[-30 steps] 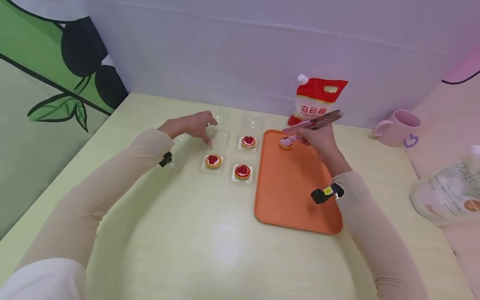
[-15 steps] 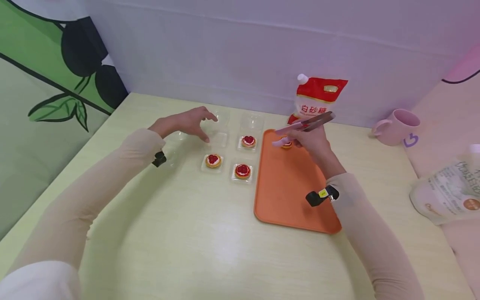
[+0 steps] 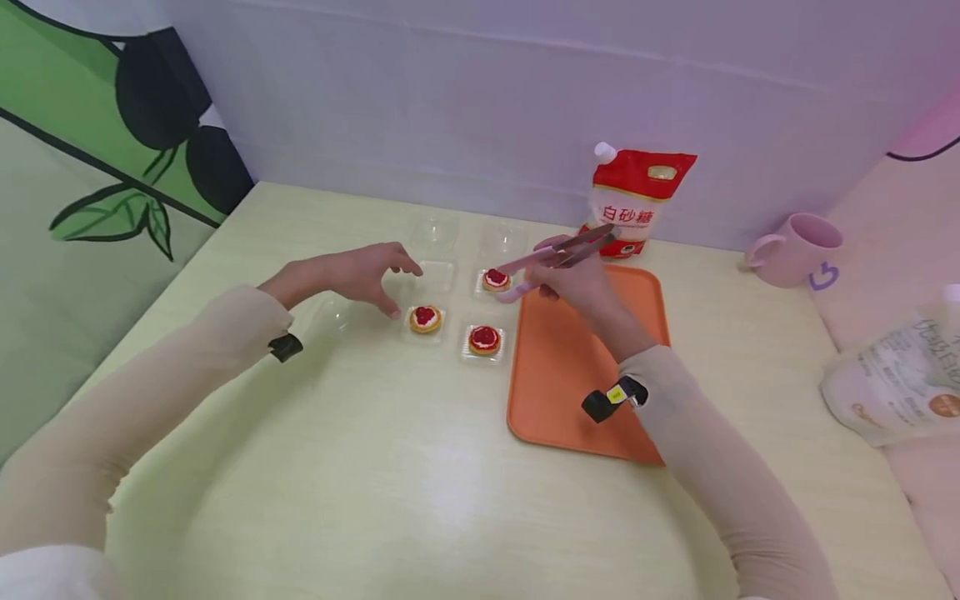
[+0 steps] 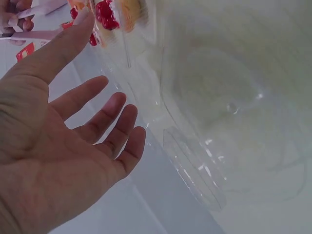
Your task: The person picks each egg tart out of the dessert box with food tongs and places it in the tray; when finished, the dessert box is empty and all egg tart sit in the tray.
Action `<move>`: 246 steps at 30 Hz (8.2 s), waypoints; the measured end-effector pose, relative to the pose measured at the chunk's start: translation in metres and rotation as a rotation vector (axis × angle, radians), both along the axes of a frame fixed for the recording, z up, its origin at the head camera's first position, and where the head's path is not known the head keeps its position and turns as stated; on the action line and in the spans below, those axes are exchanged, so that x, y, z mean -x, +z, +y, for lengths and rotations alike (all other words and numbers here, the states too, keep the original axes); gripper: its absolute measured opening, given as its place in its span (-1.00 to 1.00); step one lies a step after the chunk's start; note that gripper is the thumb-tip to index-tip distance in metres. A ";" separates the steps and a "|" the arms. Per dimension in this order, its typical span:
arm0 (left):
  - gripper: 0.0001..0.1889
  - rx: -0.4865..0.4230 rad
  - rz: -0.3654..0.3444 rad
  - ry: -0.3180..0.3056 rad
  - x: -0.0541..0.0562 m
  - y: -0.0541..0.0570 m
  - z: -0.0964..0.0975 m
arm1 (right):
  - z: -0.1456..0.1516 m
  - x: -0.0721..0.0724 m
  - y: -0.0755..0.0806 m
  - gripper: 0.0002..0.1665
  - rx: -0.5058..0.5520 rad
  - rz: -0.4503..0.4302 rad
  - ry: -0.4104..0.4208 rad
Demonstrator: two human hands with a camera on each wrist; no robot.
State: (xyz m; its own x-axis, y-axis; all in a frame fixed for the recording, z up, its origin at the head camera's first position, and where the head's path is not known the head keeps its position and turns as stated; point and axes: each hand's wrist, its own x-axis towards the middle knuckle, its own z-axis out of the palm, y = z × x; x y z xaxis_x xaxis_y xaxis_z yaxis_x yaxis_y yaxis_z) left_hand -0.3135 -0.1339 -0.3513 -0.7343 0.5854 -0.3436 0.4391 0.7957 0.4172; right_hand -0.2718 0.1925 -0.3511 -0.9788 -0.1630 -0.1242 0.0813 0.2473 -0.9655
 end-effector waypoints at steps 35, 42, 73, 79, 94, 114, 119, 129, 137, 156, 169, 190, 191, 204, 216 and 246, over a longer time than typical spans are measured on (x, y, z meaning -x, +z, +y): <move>-0.17 0.105 0.005 0.055 -0.023 -0.012 0.007 | -0.100 0.004 -0.018 -0.65 -0.069 0.028 0.229; -0.17 0.099 0.013 0.039 -0.022 -0.011 0.010 | -0.105 0.002 -0.021 -0.62 -0.114 0.018 0.212; -0.18 0.152 0.021 0.039 -0.023 -0.007 0.016 | -0.106 0.003 -0.020 -0.68 -0.165 0.051 0.210; -0.17 0.149 0.017 0.034 -0.022 -0.006 0.017 | -0.095 0.007 -0.005 -0.68 -0.120 0.099 0.198; -0.17 0.118 0.006 0.013 -0.024 -0.004 0.017 | -0.026 0.007 0.018 -0.60 -0.092 0.078 0.000; -0.16 0.114 0.003 0.015 -0.028 -0.001 0.018 | 0.065 0.007 0.017 -0.24 -0.207 0.111 -0.178; -0.16 0.121 0.000 0.016 -0.028 -0.001 0.018 | 0.085 0.010 0.011 -0.23 -0.226 0.126 -0.215; -0.16 0.119 0.014 0.001 -0.025 -0.005 0.018 | 0.108 0.019 -0.006 -0.17 -0.248 0.090 -0.256; -0.16 0.114 0.007 -0.004 -0.026 -0.004 0.017 | 0.112 0.029 -0.017 -0.35 -0.273 0.028 -0.299; -0.16 0.111 0.001 0.006 -0.025 -0.005 0.018 | 0.115 0.023 -0.015 -0.48 -0.236 0.074 -0.308; -0.11 0.161 -0.003 0.003 -0.027 -0.003 0.012 | 0.088 0.005 0.009 -0.50 -0.180 0.201 -0.204; -0.15 0.044 0.286 -0.162 -0.043 -0.014 0.059 | 0.016 -0.029 0.008 -0.62 -0.151 0.107 0.072; -0.14 0.046 0.297 -0.164 -0.044 -0.017 0.062 | 0.013 -0.030 0.006 -0.61 -0.157 0.094 0.089; -0.19 0.073 0.282 -0.166 -0.044 -0.027 0.077 | -0.017 -0.028 -0.015 -0.62 -0.176 0.055 0.158; -0.22 0.081 0.275 -0.179 -0.044 -0.024 0.082 | -0.024 -0.031 -0.023 -0.60 -0.288 0.049 0.160; -0.21 0.120 0.242 -0.186 -0.044 -0.018 0.085 | -0.006 -0.036 0.003 -0.69 -0.219 0.150 0.083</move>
State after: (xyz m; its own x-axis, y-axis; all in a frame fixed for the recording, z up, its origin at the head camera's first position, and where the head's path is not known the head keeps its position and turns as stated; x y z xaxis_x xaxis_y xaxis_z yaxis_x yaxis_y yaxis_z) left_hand -0.2690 -0.0485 -0.3689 -0.6870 0.6834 -0.2470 0.6567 0.7294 0.1916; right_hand -0.2355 0.1867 -0.3481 -0.9732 -0.2291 -0.0200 -0.0880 0.4515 -0.8879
